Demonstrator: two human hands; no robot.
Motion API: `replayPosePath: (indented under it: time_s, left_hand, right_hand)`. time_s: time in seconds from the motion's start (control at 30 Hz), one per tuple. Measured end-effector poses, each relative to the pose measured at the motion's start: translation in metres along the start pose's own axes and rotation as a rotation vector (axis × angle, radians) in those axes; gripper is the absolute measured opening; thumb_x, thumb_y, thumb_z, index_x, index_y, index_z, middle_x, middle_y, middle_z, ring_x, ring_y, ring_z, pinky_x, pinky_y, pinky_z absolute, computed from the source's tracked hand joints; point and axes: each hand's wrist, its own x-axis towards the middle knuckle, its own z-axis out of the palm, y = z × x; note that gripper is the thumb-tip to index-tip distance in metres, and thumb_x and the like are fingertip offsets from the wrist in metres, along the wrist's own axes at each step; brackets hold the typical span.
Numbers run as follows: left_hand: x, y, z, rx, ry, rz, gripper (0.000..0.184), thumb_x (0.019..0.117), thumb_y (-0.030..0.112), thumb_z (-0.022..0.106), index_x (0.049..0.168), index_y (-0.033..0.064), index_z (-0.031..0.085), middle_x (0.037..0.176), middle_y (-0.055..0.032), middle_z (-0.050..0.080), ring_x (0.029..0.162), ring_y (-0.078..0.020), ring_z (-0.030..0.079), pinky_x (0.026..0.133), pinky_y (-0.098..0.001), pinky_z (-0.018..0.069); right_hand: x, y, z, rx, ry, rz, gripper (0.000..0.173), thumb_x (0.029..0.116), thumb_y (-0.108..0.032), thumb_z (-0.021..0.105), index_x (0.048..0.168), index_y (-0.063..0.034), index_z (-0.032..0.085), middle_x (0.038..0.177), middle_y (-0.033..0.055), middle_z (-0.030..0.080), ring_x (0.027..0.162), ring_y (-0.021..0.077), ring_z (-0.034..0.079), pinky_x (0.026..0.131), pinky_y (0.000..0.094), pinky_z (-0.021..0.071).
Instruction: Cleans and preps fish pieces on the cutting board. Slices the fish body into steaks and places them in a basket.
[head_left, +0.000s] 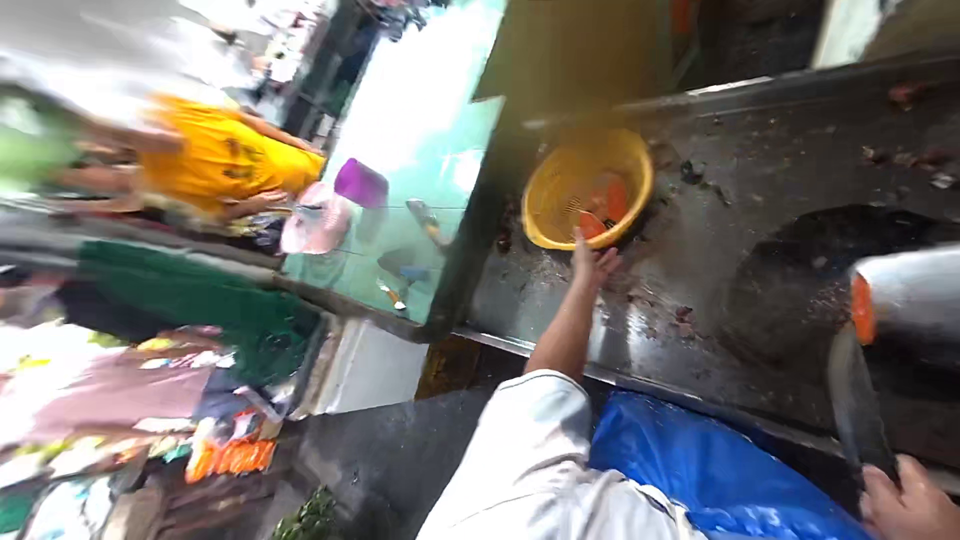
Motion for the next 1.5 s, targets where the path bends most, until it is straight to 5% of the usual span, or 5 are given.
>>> replayPosePath:
  time_s: [0.13, 0.3, 0.53, 0.9, 1.5]
  left_hand:
    - [-0.039, -0.081, 0.018, 0.255, 0.018, 0.093, 0.068, 0.1063, 0.065, 0.024, 0.14, 0.0094, 0.045, 0.097, -0.0091, 0.063, 0.072, -0.0179, 0.062, 0.063, -0.0381, 0.055]
    - [-0.092, -0.156, 0.08, 0.714, -0.457, 0.591, 0.048, 0.108, 0.023, 0.045, 0.145, -0.0073, 0.038, 0.125, -0.0234, 0.059, 0.104, -0.0243, 0.066, 0.089, -0.04, 0.0576]
    - [-0.125, -0.233, 0.166, 1.046, -0.96, 0.822, 0.052, 0.1052, 0.036, 0.052, 0.143, 0.0003, 0.047, 0.121, -0.0156, 0.066, 0.121, -0.0328, 0.059, 0.104, -0.0583, 0.0452]
    - [-0.122, -0.272, 0.192, 1.072, -0.876, 0.983, 0.049, 0.1049, 0.043, 0.046, 0.136, 0.006, 0.052, 0.112, -0.0109, 0.067, 0.112, -0.0283, 0.06, 0.098, -0.0536, 0.0412]
    - [-0.131, -0.269, 0.2, 1.15, -0.851, 0.971, 0.051, 0.1052, 0.041, 0.036, 0.14, 0.007, 0.052, 0.127, -0.0127, 0.066, 0.118, -0.0273, 0.06, 0.097, -0.0536, 0.0388]
  right_hand:
    - [-0.009, 0.014, -0.005, 0.173, 0.19, 0.018, 0.05, 0.1106, -0.031, 0.036, 0.15, -0.0006, 0.042, 0.076, 0.0153, 0.064, 0.058, 0.0277, 0.066, 0.056, 0.0512, 0.0588]
    - [0.01, 0.008, -0.021, -0.054, 0.338, 0.086, 0.04, 0.1105, -0.027, 0.037, 0.137, 0.0012, 0.049, 0.087, 0.0249, 0.067, 0.081, 0.0421, 0.071, 0.075, 0.0621, 0.0568]
    - [0.063, -0.014, -0.012, -0.215, 0.404, 0.092, 0.032, 0.1111, -0.029, 0.037, 0.132, -0.0068, 0.048, 0.074, 0.0193, 0.064, 0.071, 0.0425, 0.07, 0.06, 0.0589, 0.0555]
    - [0.083, -0.031, -0.017, -0.353, 0.342, 0.143, 0.031, 0.1111, -0.027, 0.037, 0.132, -0.007, 0.048, 0.075, 0.0187, 0.065, 0.077, 0.0433, 0.071, 0.062, 0.0565, 0.0561]
    - [0.077, -0.075, -0.031, -0.431, 0.238, 0.32, 0.033, 0.1106, -0.024, 0.039, 0.136, -0.0033, 0.044, 0.081, 0.0211, 0.066, 0.08, 0.0442, 0.072, 0.064, 0.0586, 0.0563]
